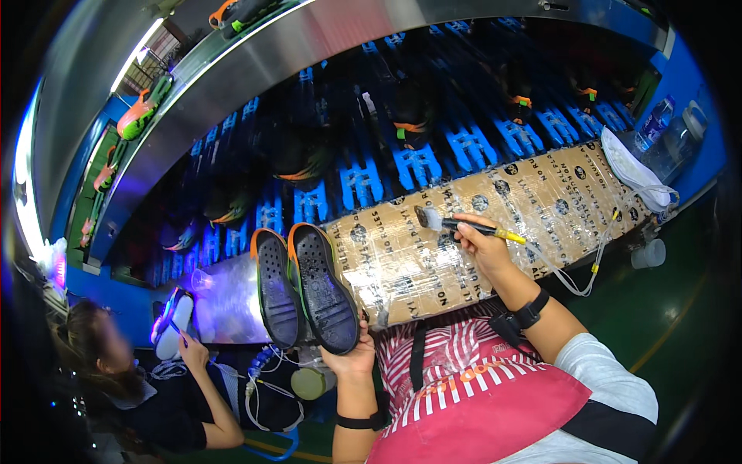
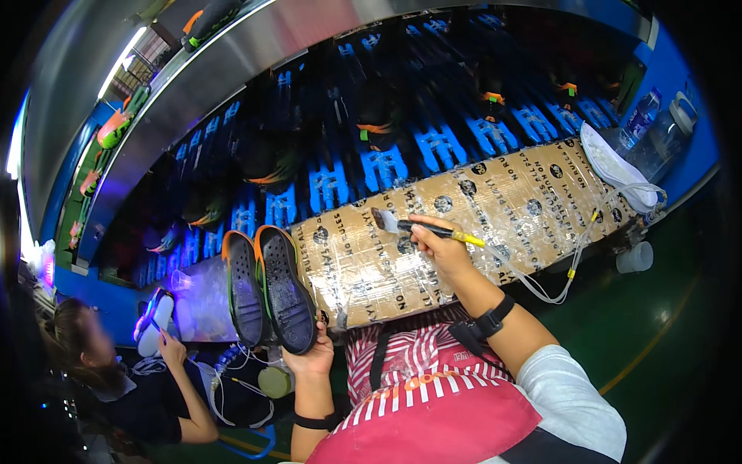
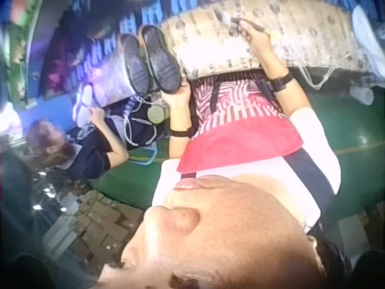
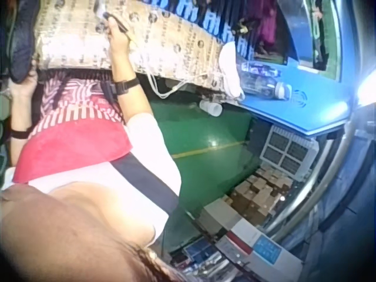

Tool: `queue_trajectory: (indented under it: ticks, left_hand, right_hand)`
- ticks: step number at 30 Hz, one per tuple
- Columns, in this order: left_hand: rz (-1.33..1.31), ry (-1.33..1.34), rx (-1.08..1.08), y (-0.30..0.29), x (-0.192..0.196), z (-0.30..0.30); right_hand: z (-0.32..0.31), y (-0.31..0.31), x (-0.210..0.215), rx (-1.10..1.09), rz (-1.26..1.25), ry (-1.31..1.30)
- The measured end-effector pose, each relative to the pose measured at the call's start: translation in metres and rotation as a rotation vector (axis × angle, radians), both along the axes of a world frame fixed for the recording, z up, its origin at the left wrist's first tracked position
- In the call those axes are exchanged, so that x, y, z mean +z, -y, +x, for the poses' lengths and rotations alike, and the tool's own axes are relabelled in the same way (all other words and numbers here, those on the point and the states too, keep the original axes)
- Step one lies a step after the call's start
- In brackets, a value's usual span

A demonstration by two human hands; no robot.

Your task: Applying adhesive or treatment liquid to the soles of shoes using a brush and a gravity-fed dispenser on a manufacturing line.

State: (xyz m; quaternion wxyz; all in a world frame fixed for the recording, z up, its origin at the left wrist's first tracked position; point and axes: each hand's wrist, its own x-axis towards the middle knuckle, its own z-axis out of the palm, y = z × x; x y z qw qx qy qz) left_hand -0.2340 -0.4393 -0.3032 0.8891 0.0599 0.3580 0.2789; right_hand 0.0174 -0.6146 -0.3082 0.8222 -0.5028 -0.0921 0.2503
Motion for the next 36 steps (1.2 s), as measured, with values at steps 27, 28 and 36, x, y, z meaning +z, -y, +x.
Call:
queue_trajectory:
  ticks: [27, 28, 36]
  left_hand:
    - [0.099, -0.437, 0.292, 0.021, 0.014, -0.018]
    - [0.036, -0.493, 0.263, 0.024, 0.008, -0.023]
    - [-0.144, -0.573, -0.483, 0.055, -0.085, -0.060]
  right_hand:
    - [-0.001, 0.002, 0.001, 0.021, -0.043, 0.020]
    - [-0.002, 0.002, 0.001, 0.020, -0.029, 0.019]
    - [-0.003, 0.002, 0.005, 0.015, -0.025, 0.020]
